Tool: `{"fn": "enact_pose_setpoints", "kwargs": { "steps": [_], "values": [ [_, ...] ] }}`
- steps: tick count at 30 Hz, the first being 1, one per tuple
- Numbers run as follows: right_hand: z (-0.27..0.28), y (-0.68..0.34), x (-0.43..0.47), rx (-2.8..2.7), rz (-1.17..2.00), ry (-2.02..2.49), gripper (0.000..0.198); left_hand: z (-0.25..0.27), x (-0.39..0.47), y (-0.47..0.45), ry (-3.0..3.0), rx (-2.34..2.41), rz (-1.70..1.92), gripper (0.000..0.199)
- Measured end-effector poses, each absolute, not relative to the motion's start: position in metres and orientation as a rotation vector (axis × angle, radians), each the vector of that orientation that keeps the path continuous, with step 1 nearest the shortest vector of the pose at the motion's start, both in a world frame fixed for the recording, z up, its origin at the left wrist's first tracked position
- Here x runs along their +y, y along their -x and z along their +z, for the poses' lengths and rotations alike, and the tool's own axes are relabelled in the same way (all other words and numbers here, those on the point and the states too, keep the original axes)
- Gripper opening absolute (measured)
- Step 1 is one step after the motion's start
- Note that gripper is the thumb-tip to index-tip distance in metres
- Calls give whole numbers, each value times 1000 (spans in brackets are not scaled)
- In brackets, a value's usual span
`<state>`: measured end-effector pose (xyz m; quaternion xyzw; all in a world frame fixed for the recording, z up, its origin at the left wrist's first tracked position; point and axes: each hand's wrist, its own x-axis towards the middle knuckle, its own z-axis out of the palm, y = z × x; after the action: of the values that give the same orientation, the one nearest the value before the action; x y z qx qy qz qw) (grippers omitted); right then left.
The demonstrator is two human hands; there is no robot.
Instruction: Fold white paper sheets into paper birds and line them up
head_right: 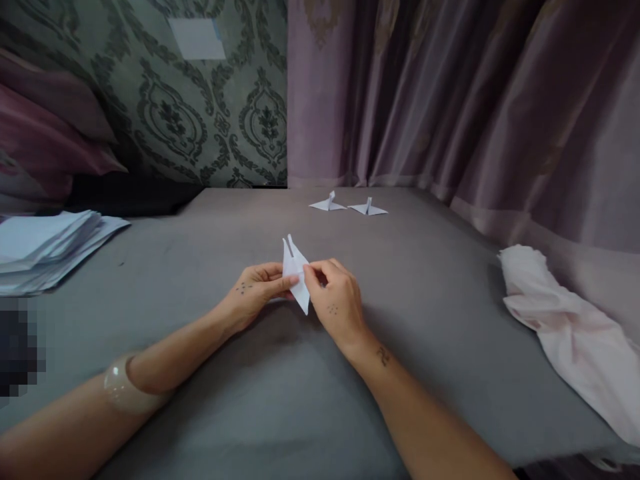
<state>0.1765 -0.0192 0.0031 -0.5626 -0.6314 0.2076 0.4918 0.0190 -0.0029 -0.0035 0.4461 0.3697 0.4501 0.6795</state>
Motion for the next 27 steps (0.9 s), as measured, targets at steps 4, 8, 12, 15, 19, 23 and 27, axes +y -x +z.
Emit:
{"fn": "enact_pose_setpoints", "kwargs": {
  "steps": [4, 8, 12, 15, 19, 23, 27],
  "values": [
    [7, -176, -15, -1140, 1221, 1247, 31, -5, 0, -17, -822, 816, 1039, 24],
    [12, -177, -17, -1012, 1509, 1241, 27, -4, 3, -16, -762, 863, 1086, 21],
    [10, -176, -19, -1097, 1464, 1300, 24, -3, 3, -16, -735, 885, 1093, 19],
    [5, -174, -18, -1234, 1305, 1378, 23, -3, 3, -16, -734, 930, 1095, 17],
    [0, -172, -17, -1290, 1259, 1396, 22, -5, 3, -16, -797, 952, 1100, 21],
    [-3, -171, -20, -1349, 1269, 1366, 22, -4, 1, -17, -800, 910, 1098, 26],
    [-4, -166, -24, -1383, 1289, 1366, 19, -1, -1, -18, -760, 936, 1118, 28]
  ]
}}
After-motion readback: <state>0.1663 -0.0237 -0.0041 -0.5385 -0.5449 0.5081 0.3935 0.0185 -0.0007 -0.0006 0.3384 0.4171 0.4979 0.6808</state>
